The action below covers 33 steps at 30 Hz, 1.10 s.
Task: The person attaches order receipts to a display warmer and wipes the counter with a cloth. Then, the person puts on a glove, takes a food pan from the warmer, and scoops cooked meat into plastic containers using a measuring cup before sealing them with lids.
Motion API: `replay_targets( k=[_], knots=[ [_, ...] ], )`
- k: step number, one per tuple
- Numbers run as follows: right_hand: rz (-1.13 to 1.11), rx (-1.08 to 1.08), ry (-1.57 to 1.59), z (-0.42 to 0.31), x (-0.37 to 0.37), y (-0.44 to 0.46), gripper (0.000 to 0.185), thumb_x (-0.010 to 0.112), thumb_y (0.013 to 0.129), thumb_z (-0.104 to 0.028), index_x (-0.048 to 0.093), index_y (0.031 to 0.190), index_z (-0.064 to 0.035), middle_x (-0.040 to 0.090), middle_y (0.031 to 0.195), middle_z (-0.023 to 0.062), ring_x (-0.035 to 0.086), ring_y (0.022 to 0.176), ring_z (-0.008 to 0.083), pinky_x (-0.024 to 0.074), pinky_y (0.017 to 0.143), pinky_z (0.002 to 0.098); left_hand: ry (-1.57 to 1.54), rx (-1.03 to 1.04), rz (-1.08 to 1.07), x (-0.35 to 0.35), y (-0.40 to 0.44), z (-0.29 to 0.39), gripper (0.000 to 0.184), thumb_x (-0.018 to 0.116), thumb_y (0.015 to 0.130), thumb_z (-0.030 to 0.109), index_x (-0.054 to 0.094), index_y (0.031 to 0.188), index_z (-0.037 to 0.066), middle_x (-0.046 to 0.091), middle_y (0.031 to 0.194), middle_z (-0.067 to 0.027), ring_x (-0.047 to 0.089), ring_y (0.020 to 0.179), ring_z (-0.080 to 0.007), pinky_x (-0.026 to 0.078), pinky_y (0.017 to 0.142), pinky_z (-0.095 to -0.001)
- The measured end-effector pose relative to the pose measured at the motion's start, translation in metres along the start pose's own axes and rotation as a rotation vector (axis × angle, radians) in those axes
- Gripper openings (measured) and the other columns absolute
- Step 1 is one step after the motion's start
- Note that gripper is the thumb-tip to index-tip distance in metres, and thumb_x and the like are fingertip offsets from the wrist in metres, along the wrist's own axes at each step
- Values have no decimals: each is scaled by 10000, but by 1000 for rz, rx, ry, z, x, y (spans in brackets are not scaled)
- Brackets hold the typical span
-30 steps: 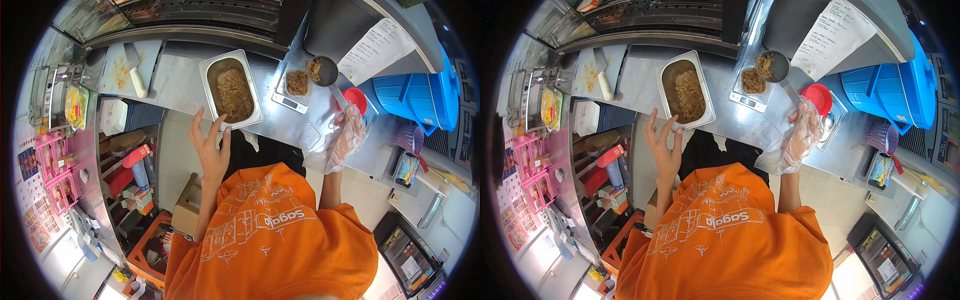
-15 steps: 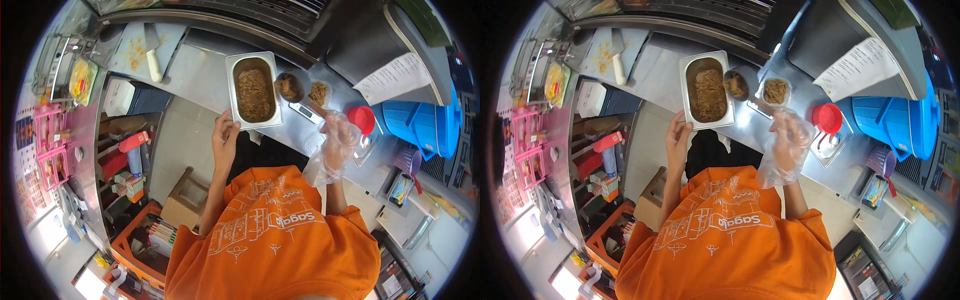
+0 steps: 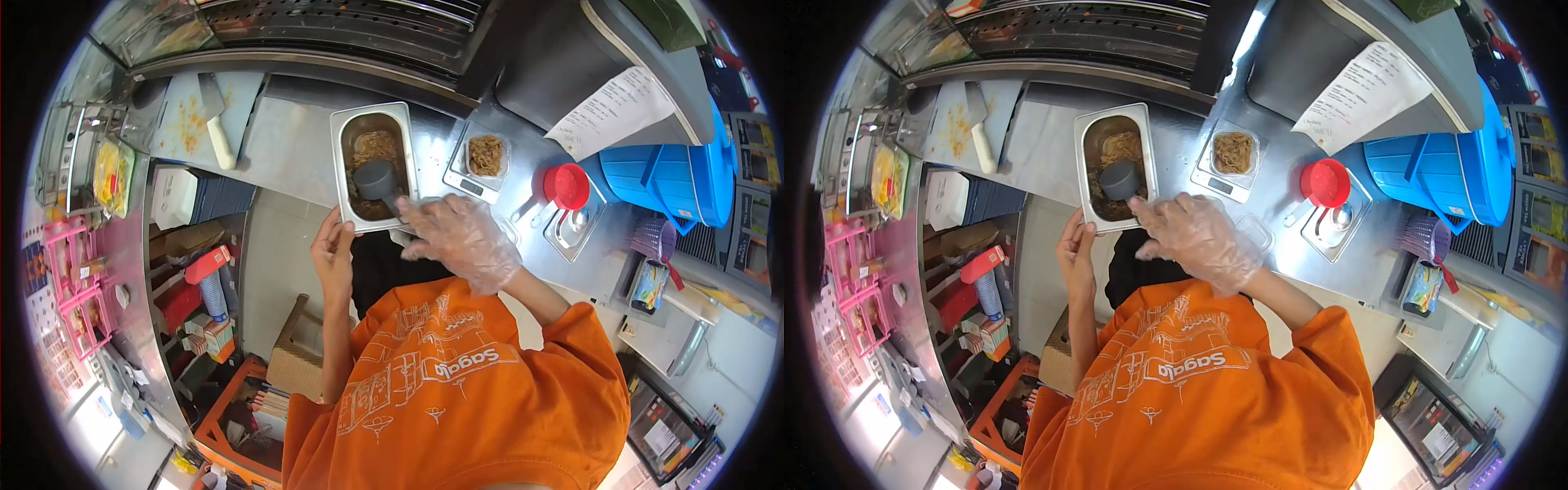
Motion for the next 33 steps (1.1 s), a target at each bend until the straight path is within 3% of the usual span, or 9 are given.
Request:
replay_targets(
  k=[5,9,12,15,17,21,23,26,33],
  knots=[
    [-95,475,92,38,-5,-56,549,694,764,-344,537,1211,-66,591,985,91,571,895,260,481,729,377,30,-11,10,-19,14,-2,413,587,894,82,490,1264,-74,656,1025,-95,581,932,-93,423,871,-223],
    [-188,616,-47,53,19,-112,617,750,696,-269,515,1238,-91,521,1163,147,519,1026,330,448,862,431,352,22,-90,-16,17,24,462,558,909,113,420,1328,-26,552,1229,-145,525,1088,-174,381,955,-307],
    [-232,679,-58,54,23,-119,666,765,663,-228,494,1257,-97,471,1238,170,478,1093,354,422,930,442,1023,526,154,3,4,73,482,571,888,113,412,1328,-2,520,1251,-175,494,1142,-267,369,971,-361],
    [-312,784,20,58,30,-124,694,766,658,-214,472,1276,-96,452,1269,170,447,1159,343,403,973,433,781,687,132,38,-15,105,444,597,855,108,473,1266,-9,539,1202,-176,500,1113,-328,377,960,-379],
    [-344,837,87,59,27,-120,718,781,637,-179,466,1276,-92,449,1266,158,446,1173,319,408,971,409,769,894,-90,70,-32,112,383,605,842,93,526,1207,8,527,1221,-147,515,1082,-304,397,930,-370],
    [126,893,734,71,14,-121,774,839,578,-156,454,1246,-86,457,1238,120,501,1107,306,429,950,437,403,480,-635,137,-44,64,388,606,857,131,520,1231,70,527,1212,-130,537,1060,-257,447,856,-339],
    [416,914,1175,83,5,-116,790,852,580,-112,425,1243,-91,455,1223,93,498,1119,281,426,966,425,95,-7,-663,152,-47,-3,442,559,910,149,409,1315,56,531,1194,-126,549,1023,-221,443,869,-330],
    [517,720,1253,96,-10,-103,778,854,583,-53,399,1211,-111,419,1280,93,464,1174,253,403,999,389,-297,-731,-740,169,-47,-26,459,522,940,156,353,1361,85,538,1182,-122,570,969,-174,465,841,-310],
    [194,581,740,109,-32,-81,721,862,556,-163,447,1142,-103,501,1230,133,503,1160,278,396,999,400,-183,-235,-686,182,-2,-10,475,585,901,124,394,1332,68,613,1051,-100,598,859,-120,488,758,-249]
  ],
)
Point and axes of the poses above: each hand's wrist, its own y-axis towards the middle knuckle, its own x-axis out of the palm, z = x × y, the point moved 5 cm from there along y, towards the middle knuckle
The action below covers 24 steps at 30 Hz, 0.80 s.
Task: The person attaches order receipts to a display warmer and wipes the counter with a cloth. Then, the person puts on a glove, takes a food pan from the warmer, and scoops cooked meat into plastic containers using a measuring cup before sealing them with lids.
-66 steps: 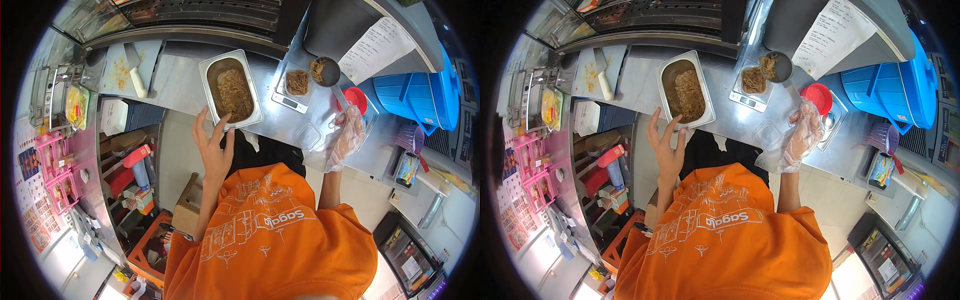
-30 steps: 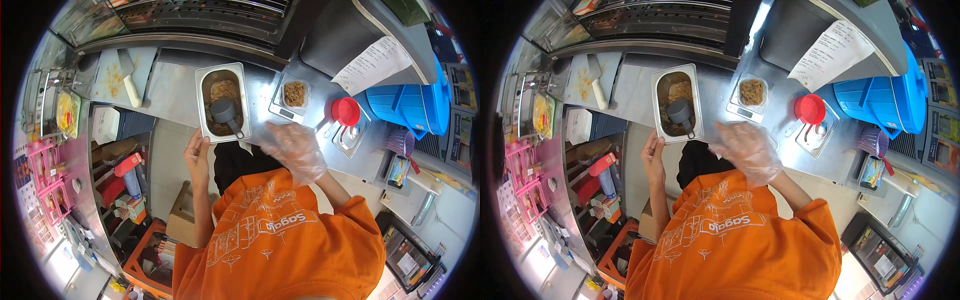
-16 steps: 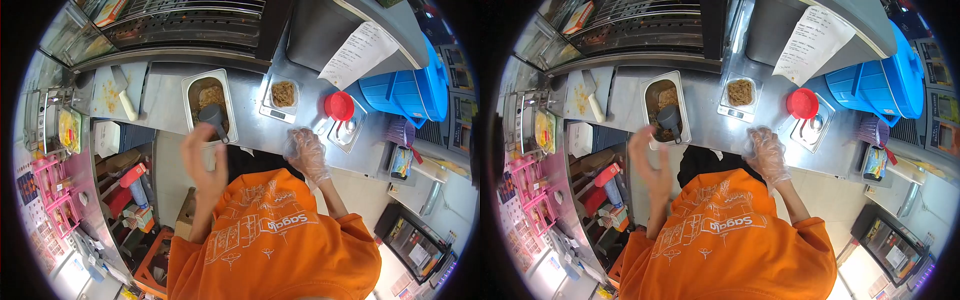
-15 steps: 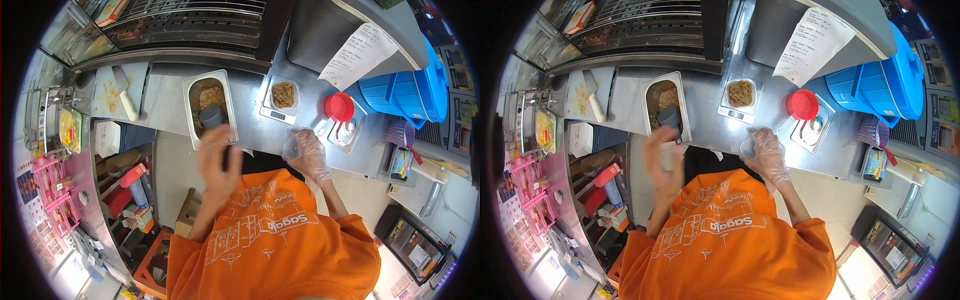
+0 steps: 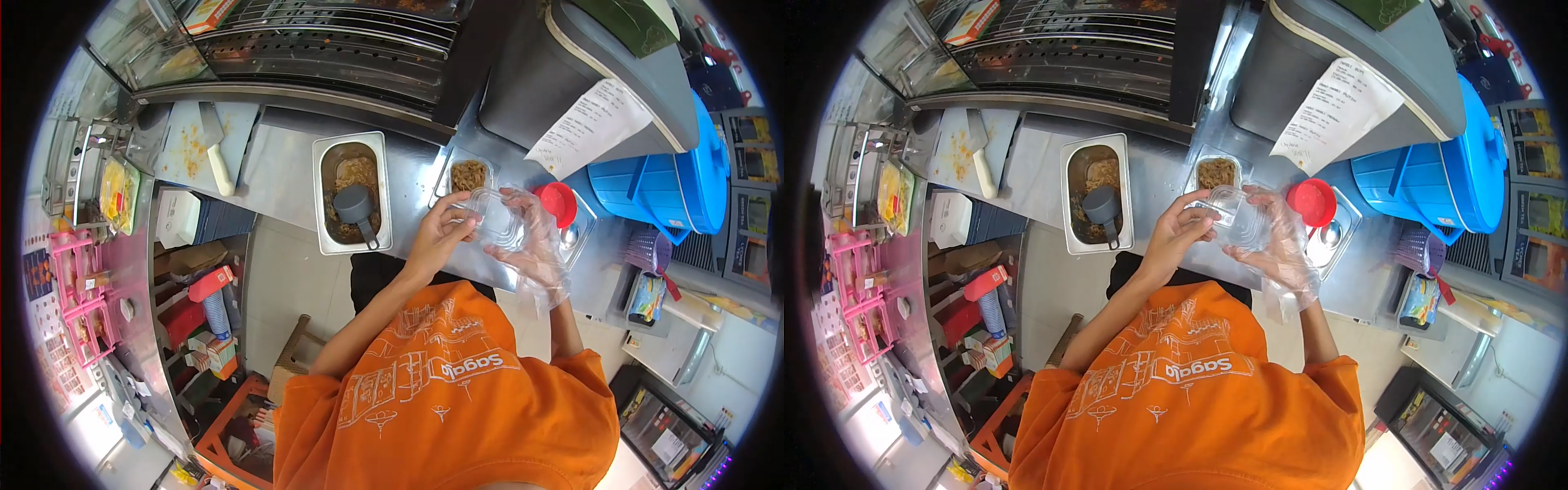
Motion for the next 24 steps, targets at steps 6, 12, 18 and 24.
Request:
replay_targets(
  k=[6,12,18,24],
  knots=[
    [-220,-114,-556,-9,-2,47,753,811,599,-260,444,1235,-92,494,1198,133,521,1091,316,432,916,407,275,175,107,0,23,13,495,628,860,80,420,1308,54,618,1018,-107,595,764,-114,479,712,-230],
    [-357,-159,-616,5,8,81,783,792,607,-273,435,1277,-83,476,1248,148,499,1127,340,416,943,406,686,381,425,-17,33,11,491,659,839,147,449,1275,65,538,1119,-109,557,879,-153,475,750,-277],
    [-429,-137,-620,18,20,86,778,782,627,-265,423,1289,-71,467,1267,157,494,1147,340,423,946,406,327,231,419,-39,48,-26,427,671,815,128,511,1207,76,545,1084,-98,574,838,-159,483,726,-272],
    [-413,-156,-644,19,18,79,780,758,672,-289,395,1324,-62,455,1278,177,529,1103,354,440,919,415,304,143,398,-43,51,-28,422,690,791,93,536,1184,76,573,1029,-76,568,806,-134,484,701,-255]
  ],
)
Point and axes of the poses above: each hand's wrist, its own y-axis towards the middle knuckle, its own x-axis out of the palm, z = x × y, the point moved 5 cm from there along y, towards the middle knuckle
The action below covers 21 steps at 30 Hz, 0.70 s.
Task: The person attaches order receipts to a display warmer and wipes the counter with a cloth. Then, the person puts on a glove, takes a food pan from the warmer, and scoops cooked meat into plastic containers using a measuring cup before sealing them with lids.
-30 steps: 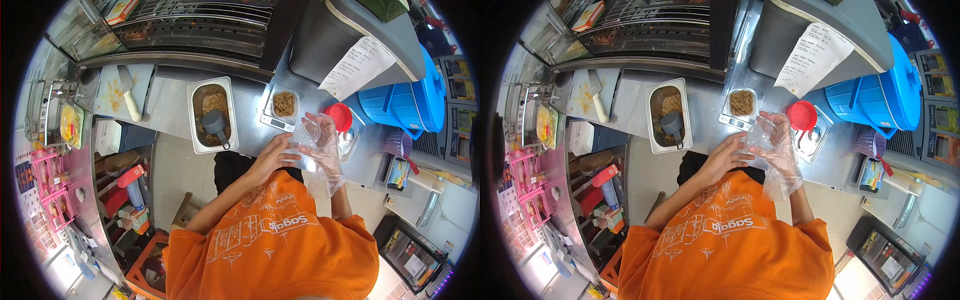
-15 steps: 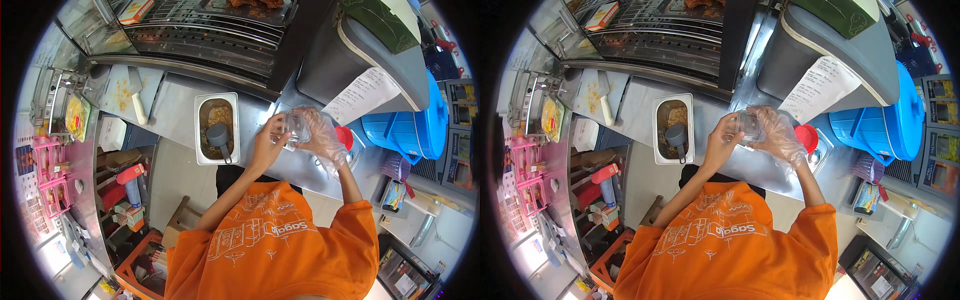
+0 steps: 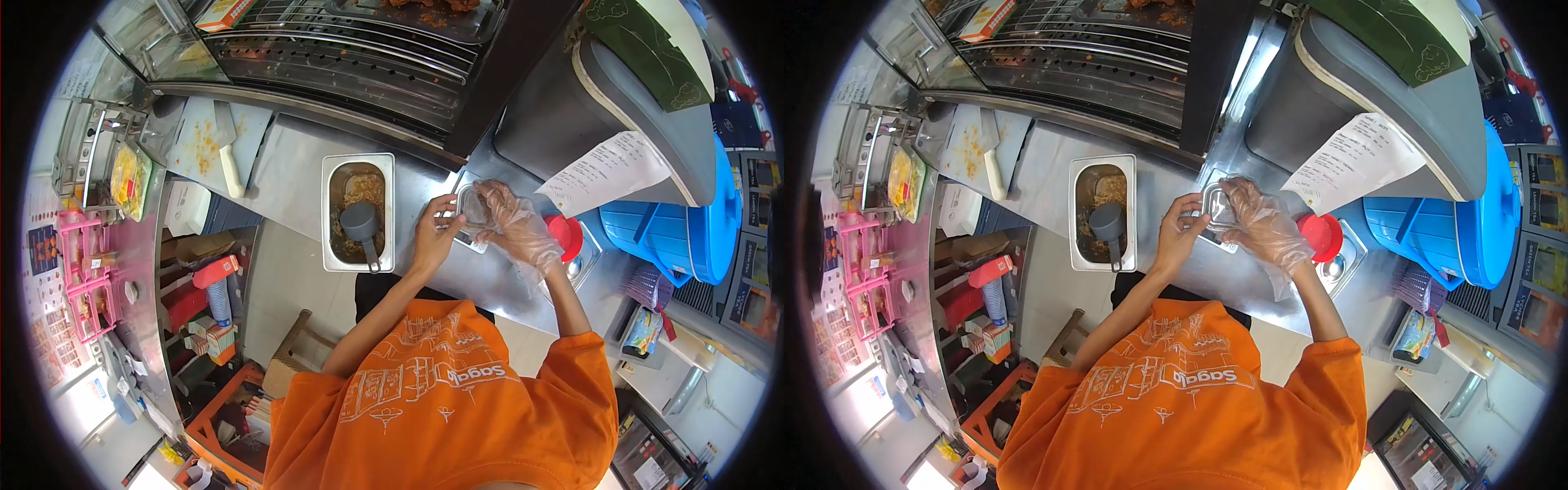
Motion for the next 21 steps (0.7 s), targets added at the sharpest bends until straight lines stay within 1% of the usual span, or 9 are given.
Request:
replay_targets(
  k=[1,5,8,11,14,17,19,20,21],
  knots=[
    [26,-25,-2,0,2,0,781,753,678,-290,390,1331,-61,454,1279,179,537,1089,356,445,909,418,-23,-18,-4,0,1,-1,425,696,785,84,539,1180,77,573,1029,-74,567,804,-130,484,700,-252],
    [2,12,-56,-1,5,1,767,748,689,-259,390,1333,-49,456,1280,185,545,1073,353,450,898,414,-124,-57,-13,-1,3,-6,439,704,772,46,543,1179,81,563,1016,-67,560,805,-115,485,688,-236],
    [2,-3,-40,-3,4,1,756,744,693,-241,390,1331,-40,454,1283,192,549,1068,354,451,904,406,-248,-146,-19,0,0,-3,430,698,794,52,534,1191,60,534,1035,-56,553,807,-97,485,662,-213],
    [1,-3,-65,-4,7,2,754,743,695,-227,386,1331,-34,454,1282,191,550,1065,353,452,908,401,-257,-153,6,0,-1,-6,438,690,786,26,540,1192,94,537,1009,-68,561,770,-103,493,644,-215],
    [-20,16,-73,-5,9,5,754,746,693,-216,384,1329,-32,456,1278,185,541,1075,353,452,910,403,-242,-241,-15,-1,-2,-1,414,673,812,33,536,1198,88,526,1043,-57,565,830,-104,495,675,-211],
    [-57,45,-49,-4,9,2,743,751,689,-206,392,1315,-29,450,1286,181,517,1109,355,447,920,407,-230,-239,-4,1,-1,-3,373,668,808,20,545,1156,73,525,1049,-57,569,820,-121,504,697,-231],
    [-64,5,-38,-7,6,4,734,753,689,-203,396,1306,-28,442,1293,186,496,1139,358,440,931,408,-148,74,31,8,11,-36,374,658,778,-18,548,1124,69,530,1045,-61,567,830,-132,501,710,-242],
    [-58,30,-43,-10,5,4,731,755,687,-198,397,1300,-28,438,1294,188,481,1153,363,433,943,409,-106,244,86,11,17,-40,375,653,763,-37,549,1108,68,532,1043,-63,566,835,-138,499,716,-248],
    [-54,35,-48,-13,7,1,727,757,685,-192,398,1295,-27,434,1296,190,467,1167,369,426,955,410,-66,107,75,17,19,-41,395,653,742,-19,525,1106,64,538,1044,-67,569,872,-159,496,742,-275]
  ],
)
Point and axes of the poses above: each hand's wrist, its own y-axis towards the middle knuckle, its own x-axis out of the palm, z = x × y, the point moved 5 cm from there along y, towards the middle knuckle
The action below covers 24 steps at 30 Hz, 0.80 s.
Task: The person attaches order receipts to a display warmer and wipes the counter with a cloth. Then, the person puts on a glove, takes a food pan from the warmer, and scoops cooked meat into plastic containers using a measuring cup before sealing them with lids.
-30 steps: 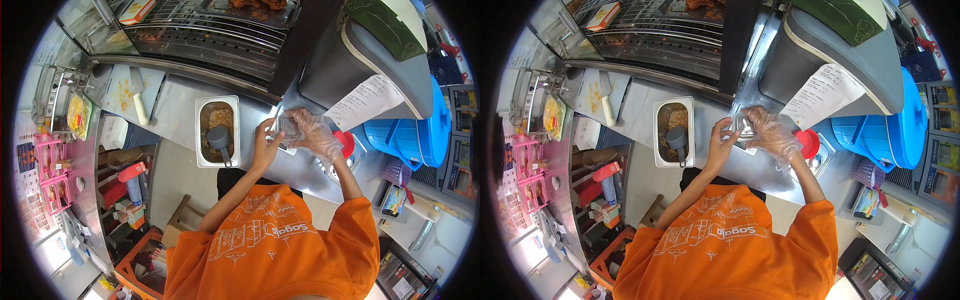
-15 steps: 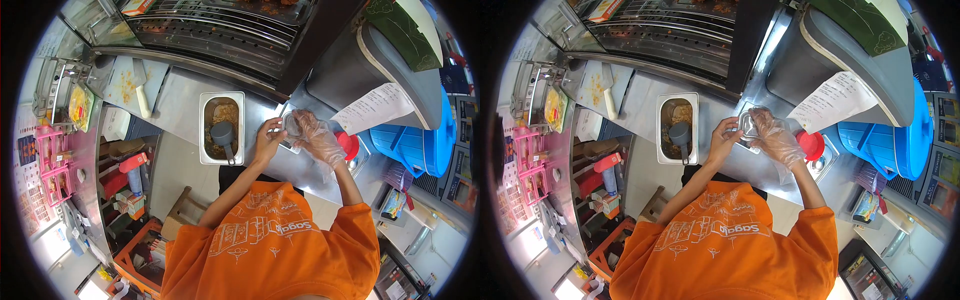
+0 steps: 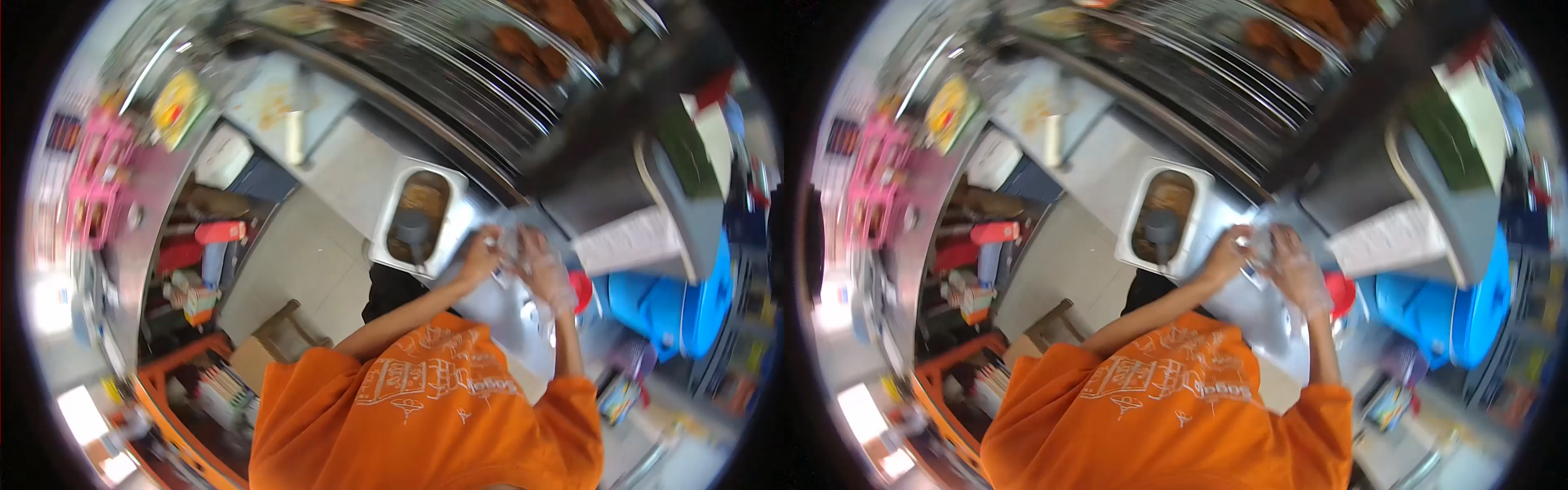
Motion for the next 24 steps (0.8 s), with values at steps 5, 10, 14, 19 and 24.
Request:
replay_targets(
  k=[5,10,14,19,24],
  knots=[
    [85,-43,-82,28,30,-8,876,785,641,-153,313,1366,-12,371,1367,248,324,1287,416,290,1078,437,84,137,109,22,0,7,466,675,671,180,413,1035,56,530,959,-164,549,879,-286,452,755,-390],
    [91,105,343,53,41,-13,772,687,697,-239,346,1362,-47,441,1287,183,436,1179,344,412,950,416,160,-29,48,28,8,11,511,718,662,247,416,1036,70,548,949,-200,555,924,-342,450,770,-420],
    [82,24,385,37,27,-20,558,523,899,-334,361,1377,-96,436,1284,86,470,1132,216,496,843,360,140,-51,-40,39,1,22,625,675,760,458,392,1087,7,556,973,-200,563,937,-331,442,806,-402],
    [173,-162,-3,-56,-37,-49,838,736,540,-9,411,1311,-59,492,1205,147,491,1125,307,412,970,380,100,-39,-293,31,-29,91,787,445,852,615,360,1264,-51,533,1154,-325,530,1101,-426,417,935,-447],
    [157,-165,111,-105,-62,-29,873,758,486,-89,432,1296,-73,498,1202,137,506,1111,314,414,961,385,72,29,-183,-24,-48,155,710,369,890,628,445,1184,-13,595,1037,-284,580,1016,-405,442,863,-445]
  ],
)
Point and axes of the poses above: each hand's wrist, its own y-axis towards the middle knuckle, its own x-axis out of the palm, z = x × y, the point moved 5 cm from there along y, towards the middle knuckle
